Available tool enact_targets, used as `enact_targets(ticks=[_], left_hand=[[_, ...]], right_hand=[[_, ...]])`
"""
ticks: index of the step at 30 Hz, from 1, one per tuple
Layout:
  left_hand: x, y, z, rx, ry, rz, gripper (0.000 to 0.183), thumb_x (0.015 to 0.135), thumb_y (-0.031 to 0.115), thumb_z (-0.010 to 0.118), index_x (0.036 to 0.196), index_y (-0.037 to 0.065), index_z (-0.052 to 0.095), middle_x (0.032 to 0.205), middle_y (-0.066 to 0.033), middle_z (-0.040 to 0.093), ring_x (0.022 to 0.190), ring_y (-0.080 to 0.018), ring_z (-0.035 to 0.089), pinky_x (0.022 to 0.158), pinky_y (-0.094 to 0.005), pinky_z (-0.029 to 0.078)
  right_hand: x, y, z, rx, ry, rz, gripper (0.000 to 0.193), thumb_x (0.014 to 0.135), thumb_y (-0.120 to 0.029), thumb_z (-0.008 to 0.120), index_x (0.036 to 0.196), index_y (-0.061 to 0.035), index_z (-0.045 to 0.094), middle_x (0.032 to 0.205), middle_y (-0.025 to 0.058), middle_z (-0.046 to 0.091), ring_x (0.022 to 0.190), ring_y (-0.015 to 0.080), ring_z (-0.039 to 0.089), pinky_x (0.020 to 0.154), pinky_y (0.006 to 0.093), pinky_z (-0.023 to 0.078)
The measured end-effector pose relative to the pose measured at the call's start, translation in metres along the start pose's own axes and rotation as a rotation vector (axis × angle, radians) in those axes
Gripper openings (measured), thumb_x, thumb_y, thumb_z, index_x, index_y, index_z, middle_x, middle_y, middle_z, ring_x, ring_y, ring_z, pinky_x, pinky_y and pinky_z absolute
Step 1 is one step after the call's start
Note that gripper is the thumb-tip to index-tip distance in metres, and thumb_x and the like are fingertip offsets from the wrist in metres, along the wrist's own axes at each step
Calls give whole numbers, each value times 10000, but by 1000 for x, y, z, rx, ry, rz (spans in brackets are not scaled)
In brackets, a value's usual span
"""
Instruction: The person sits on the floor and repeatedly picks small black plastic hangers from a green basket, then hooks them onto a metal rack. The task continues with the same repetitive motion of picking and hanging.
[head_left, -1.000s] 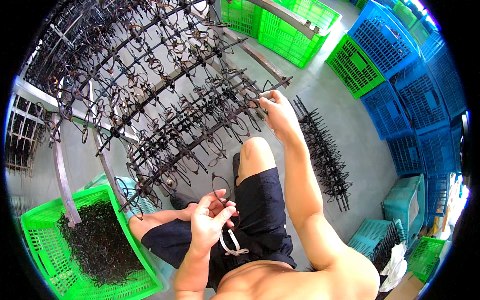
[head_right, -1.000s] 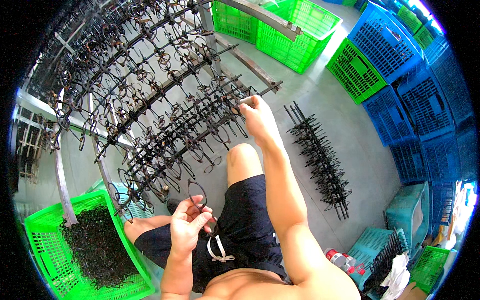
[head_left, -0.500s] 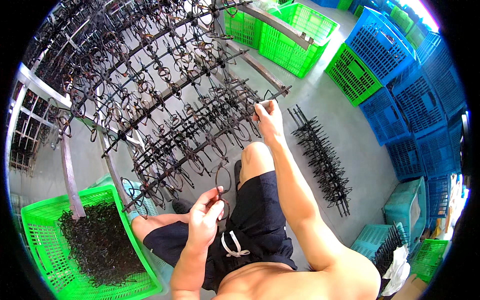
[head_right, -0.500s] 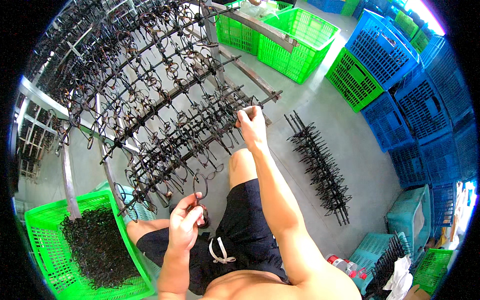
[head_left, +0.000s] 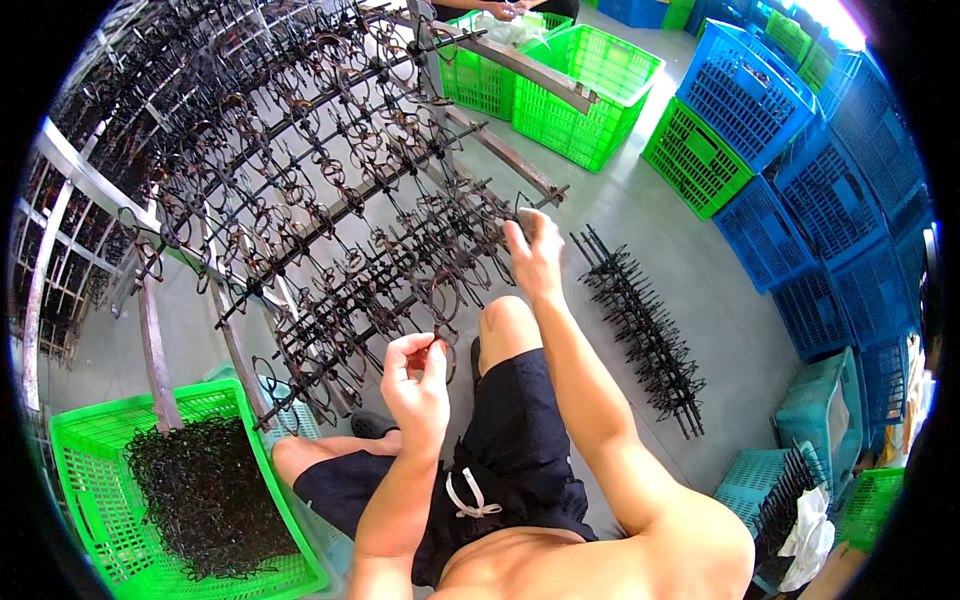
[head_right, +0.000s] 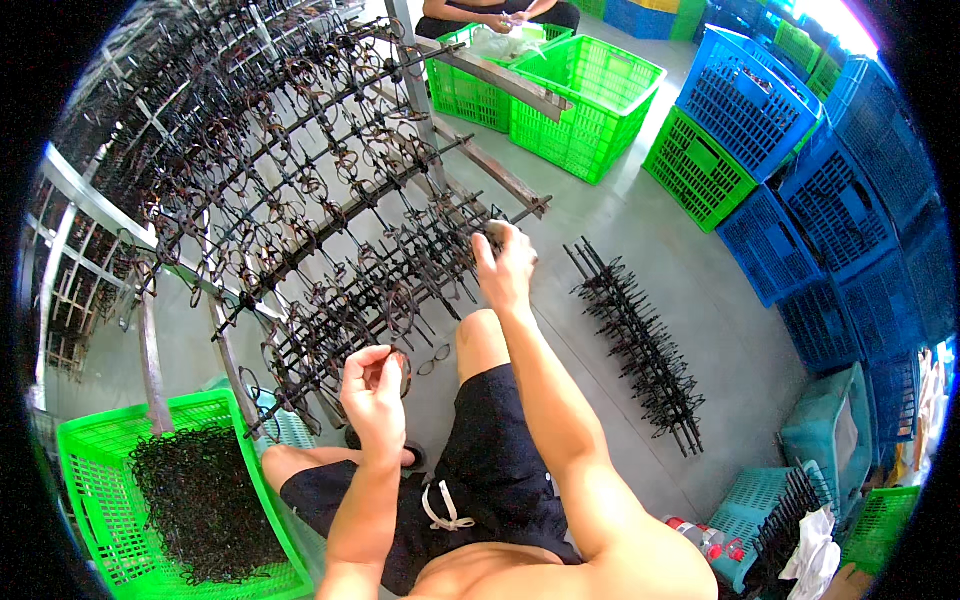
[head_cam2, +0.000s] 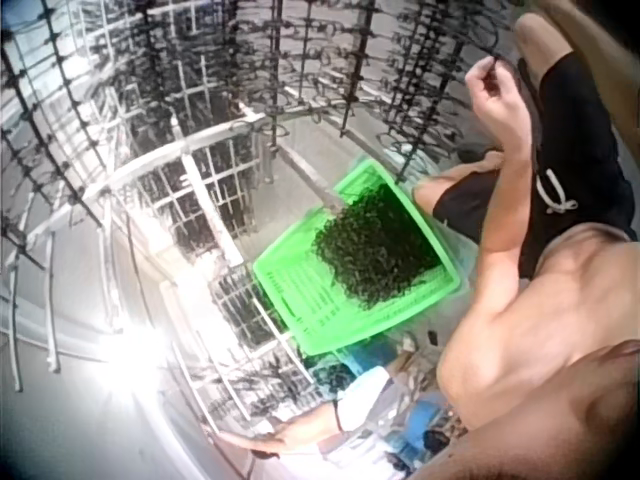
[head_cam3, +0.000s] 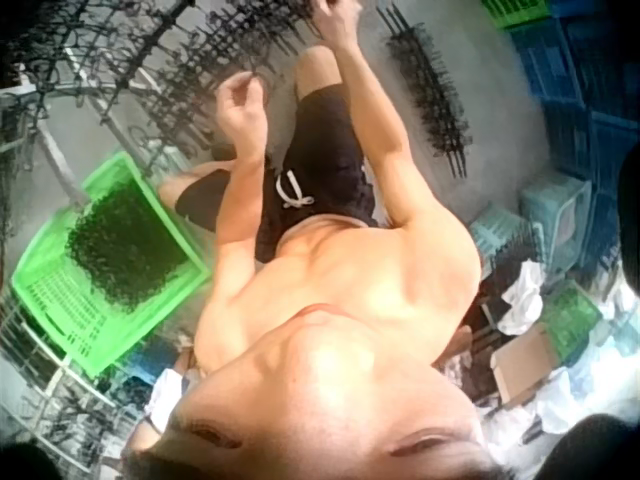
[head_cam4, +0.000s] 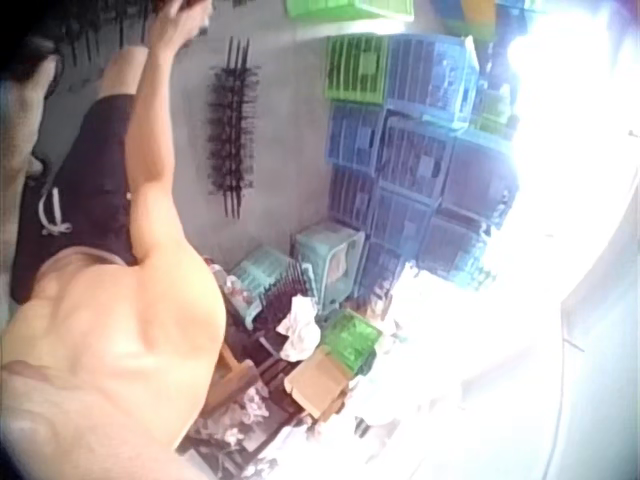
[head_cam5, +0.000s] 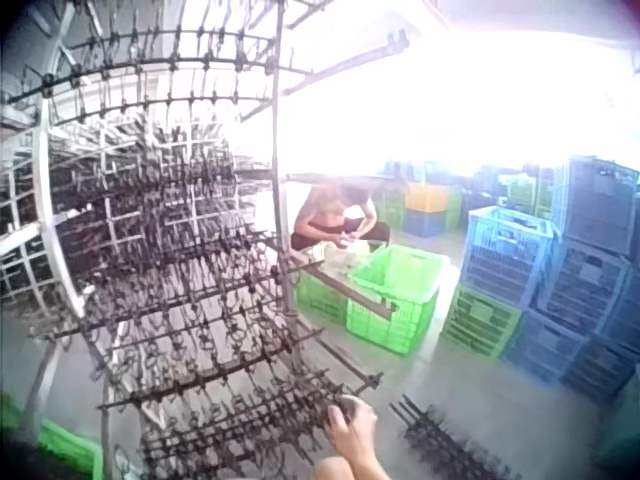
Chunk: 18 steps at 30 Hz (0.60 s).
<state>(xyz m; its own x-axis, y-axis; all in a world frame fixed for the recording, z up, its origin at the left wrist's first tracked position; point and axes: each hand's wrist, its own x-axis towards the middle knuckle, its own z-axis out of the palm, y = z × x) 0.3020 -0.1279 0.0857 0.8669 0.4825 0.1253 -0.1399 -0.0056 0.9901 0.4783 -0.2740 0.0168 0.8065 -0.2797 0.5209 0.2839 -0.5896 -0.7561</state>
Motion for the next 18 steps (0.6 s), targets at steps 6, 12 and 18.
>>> enact_targets(ticks=[6,12,18], left_hand=[[5,-2,37,310,59,449,124,745,25,663,853,46,606,908,-85,616,862,-241,559,784,-332,435],[4,21,-64,522,28,568,194,785,60,568,973,19,587,1097,-130,550,1030,-262,505,906,-378,389],[7,-62,-397,1201,715,-32,279,876,207,557,1047,-12,560,991,-159,595,921,-280,551,851,-392,430]], right_hand=[[-80,-110,-65,669,-424,140,240,948,-156,432,1121,-7,507,881,53,599,797,113,562,714,245,468],[-2,-44,-68,698,-23,482,186,894,-168,548,942,10,577,704,62,614,408,56,437,338,195,311],[45,14,-41,617,-246,578,209,891,-177,532,1026,-18,552,848,67,631,362,64,363,308,214,254]])
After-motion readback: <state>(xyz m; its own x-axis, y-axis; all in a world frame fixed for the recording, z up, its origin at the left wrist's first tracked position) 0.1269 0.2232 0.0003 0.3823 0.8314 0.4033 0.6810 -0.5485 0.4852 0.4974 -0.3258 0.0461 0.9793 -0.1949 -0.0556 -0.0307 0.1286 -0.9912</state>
